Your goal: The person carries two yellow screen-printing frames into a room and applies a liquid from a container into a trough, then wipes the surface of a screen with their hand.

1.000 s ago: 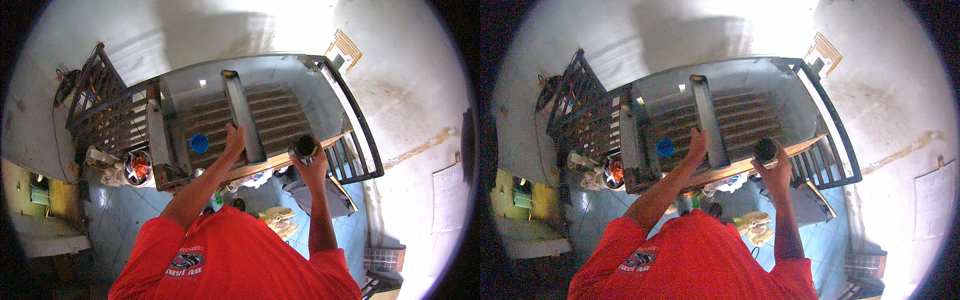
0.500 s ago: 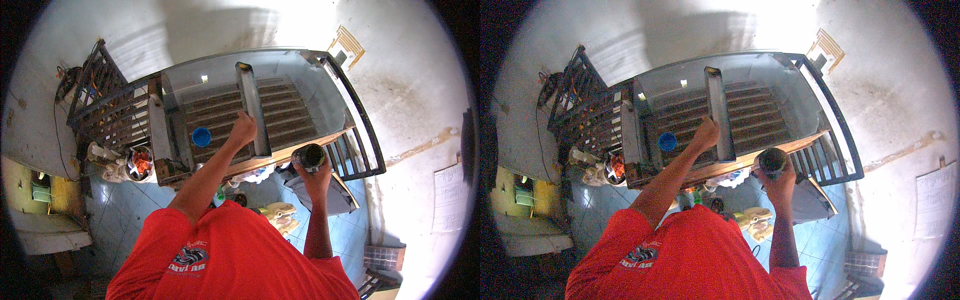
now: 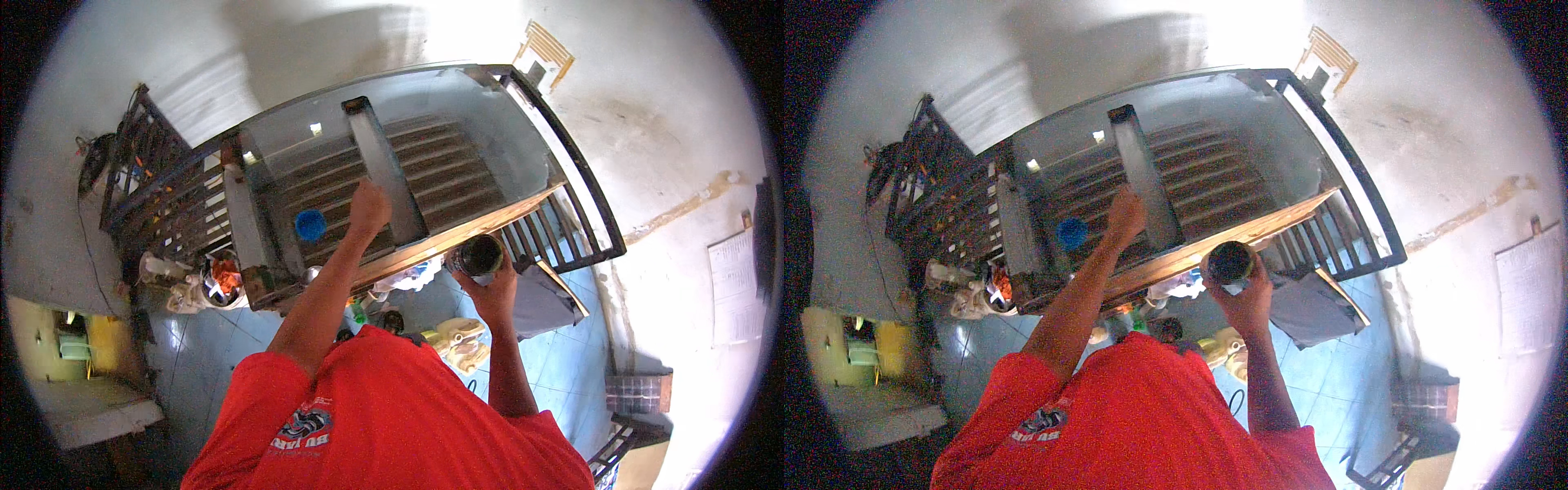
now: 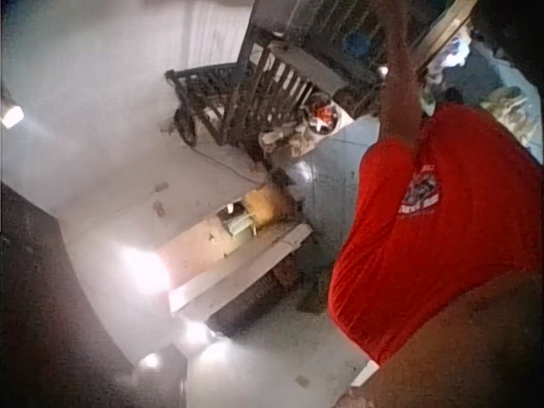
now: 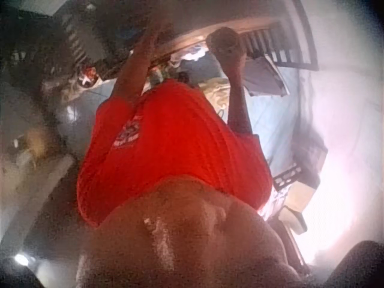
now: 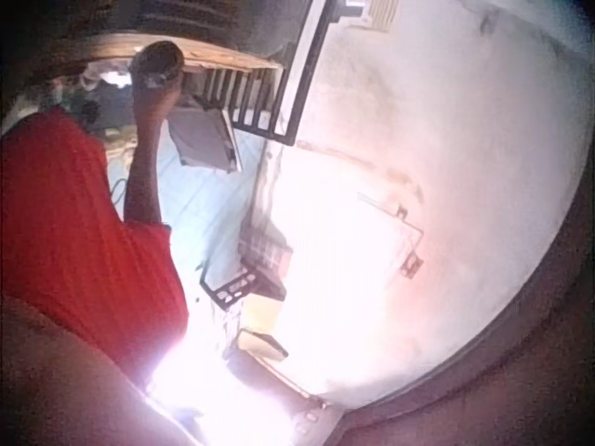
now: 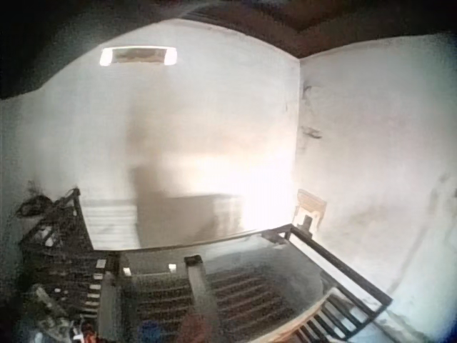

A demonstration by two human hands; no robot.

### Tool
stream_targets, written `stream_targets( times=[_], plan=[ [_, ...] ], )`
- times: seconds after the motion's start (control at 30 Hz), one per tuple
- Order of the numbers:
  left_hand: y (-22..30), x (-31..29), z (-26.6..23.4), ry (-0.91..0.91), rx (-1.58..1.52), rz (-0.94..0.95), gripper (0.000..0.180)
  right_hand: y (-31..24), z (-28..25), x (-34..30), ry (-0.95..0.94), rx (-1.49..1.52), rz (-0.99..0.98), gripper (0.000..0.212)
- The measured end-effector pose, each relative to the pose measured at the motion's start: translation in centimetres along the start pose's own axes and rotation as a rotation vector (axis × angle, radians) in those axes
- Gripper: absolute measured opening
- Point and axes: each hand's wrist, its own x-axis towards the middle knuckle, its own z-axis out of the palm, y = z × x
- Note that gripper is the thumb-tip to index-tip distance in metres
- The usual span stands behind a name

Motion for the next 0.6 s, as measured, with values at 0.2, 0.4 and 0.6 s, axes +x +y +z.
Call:
stream_targets(
  times=[0.2, 0.4, 0.6],
  plan=[
    [0.0, -0.2, -1.5, -0.038, 0.364, 0.296, 0.047, 0.1, 0.1, -0.3, -0.019, 0.014, -0.001, 0.061],
    [-1.0, 0.2, -1.9, 0.042, 0.111, 0.172, 0.048, -0.2, 0.2, -0.4, -0.011, -0.052, -0.039, 0.063],
    [-1.7, -0.5, -2.6, 0.098, 0.095, 0.094, 0.038, -0.4, 1.2, -0.3, -0.044, 0.066, -0.023, 0.063]
  ],
)
